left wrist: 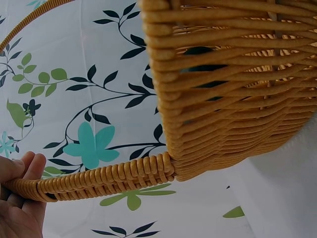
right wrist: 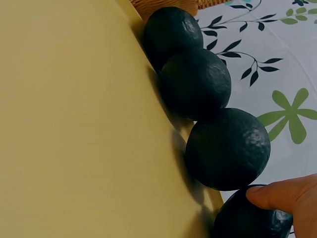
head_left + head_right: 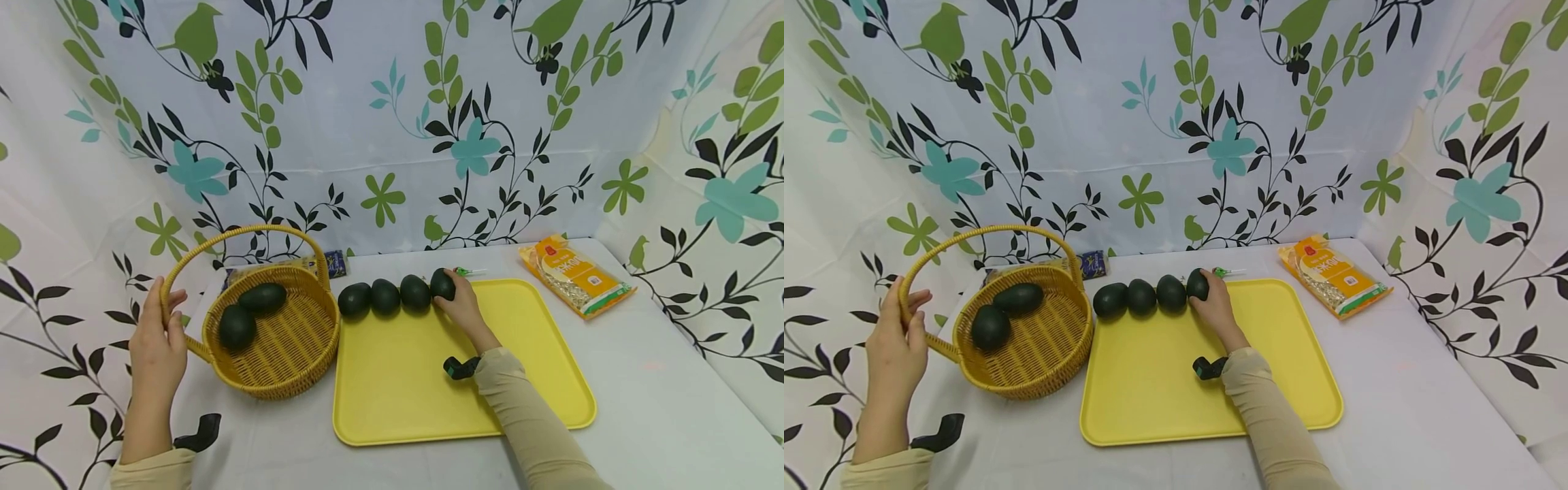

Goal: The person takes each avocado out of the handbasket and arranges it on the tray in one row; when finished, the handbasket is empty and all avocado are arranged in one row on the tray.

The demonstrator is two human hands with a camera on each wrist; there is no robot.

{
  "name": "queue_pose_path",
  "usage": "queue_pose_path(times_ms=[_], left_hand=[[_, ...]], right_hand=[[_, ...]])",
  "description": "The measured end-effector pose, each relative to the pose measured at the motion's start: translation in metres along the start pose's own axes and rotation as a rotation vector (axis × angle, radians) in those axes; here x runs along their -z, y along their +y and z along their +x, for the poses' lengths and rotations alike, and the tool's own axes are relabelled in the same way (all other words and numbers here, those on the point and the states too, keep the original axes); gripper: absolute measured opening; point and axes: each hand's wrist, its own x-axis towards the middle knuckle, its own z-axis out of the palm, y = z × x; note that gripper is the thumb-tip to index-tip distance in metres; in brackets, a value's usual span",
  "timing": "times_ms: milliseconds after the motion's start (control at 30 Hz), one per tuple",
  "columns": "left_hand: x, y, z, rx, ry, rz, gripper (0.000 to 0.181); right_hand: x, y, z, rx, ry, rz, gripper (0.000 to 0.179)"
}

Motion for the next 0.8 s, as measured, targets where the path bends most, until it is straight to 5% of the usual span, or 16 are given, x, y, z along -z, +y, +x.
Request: queue_pose_path(times_ms=[800], left_hand=[[0.0007,-0.0002,-0.0005,0.028,-0.016,0.008,0.063]], right_hand=[[0.0009,0.0047,0.0031,0.017,-0.004,0.0,0.068]])
